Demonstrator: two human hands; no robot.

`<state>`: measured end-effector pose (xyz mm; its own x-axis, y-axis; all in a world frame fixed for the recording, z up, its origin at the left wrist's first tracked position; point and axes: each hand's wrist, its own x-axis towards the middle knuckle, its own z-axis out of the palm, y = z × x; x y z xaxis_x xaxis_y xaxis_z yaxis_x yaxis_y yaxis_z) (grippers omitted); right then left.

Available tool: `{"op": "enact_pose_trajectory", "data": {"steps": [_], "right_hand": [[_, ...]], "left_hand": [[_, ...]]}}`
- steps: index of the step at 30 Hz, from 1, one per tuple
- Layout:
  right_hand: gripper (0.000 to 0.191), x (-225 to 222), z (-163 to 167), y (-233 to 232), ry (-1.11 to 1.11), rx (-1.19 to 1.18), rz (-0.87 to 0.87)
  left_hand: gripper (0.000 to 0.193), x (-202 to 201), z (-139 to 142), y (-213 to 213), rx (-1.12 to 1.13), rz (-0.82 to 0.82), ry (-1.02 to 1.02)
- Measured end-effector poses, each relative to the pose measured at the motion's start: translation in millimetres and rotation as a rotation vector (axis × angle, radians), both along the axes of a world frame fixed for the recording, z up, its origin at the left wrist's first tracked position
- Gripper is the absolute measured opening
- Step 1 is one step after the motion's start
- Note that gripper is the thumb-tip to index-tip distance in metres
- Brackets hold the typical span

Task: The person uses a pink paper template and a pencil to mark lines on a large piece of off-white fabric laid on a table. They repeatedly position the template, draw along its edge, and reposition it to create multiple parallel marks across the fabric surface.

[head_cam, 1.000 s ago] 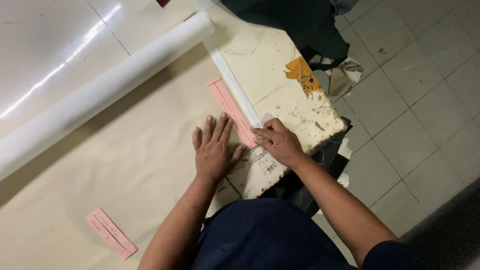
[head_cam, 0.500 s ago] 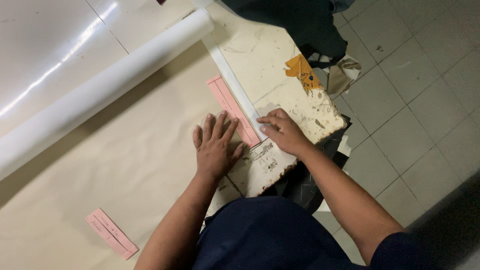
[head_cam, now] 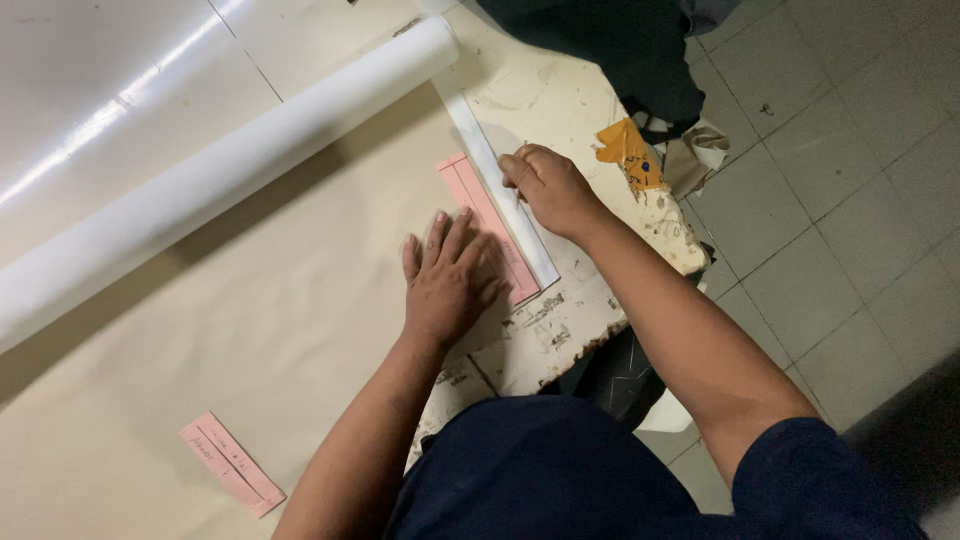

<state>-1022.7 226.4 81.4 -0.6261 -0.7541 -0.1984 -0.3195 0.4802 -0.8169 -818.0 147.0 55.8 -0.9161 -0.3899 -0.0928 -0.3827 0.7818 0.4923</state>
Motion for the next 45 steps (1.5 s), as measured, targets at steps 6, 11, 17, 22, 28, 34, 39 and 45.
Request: {"op": "enact_pose_trajectory", "data": {"steps": [6,11,17,22,28,34,39,45], "right_hand": [[0.028,10.0,-25.1,7.8,0.336,0.015,0.157],[0.036,19.0,-37.3,22.4,0.229,0.224,0.137],[0.038,25.5,-36.2,25.1,0.248,0.177,0.147],[0.04,26.8,-38.3,25.7,0.261,0.166,0.154],[0.042,28.5,-40.6,27.0,0.286,0.135,0.16],[0.043,29.7,-37.5,28.5,0.275,0.165,0.171],[0.02,13.6,-25.6,14.5,0.324,-0.042,0.144],[0.025,-10.1,-4.5,-20.2,0.305,-0.198,0.071]], "left_hand": [[0.071,1.3,-5.2,-1.2,-0.013,0.002,0.063],[0.071,3.3,-5.5,-0.9,-0.008,0.0,0.057],[0.067,4.1,-6.9,-0.3,-0.027,0.002,0.093],[0.065,5.3,-7.7,-1.3,-0.041,-0.012,0.099],[0.064,5.0,-6.6,-1.3,-0.027,-0.013,0.084],[0.063,5.9,-1.3,-0.2,-0.002,-0.015,0.136],[0.059,-8.1,8.9,1.8,0.012,0.004,0.054],[0.051,-26.1,16.9,-1.7,0.035,-0.046,-0.109]]}}
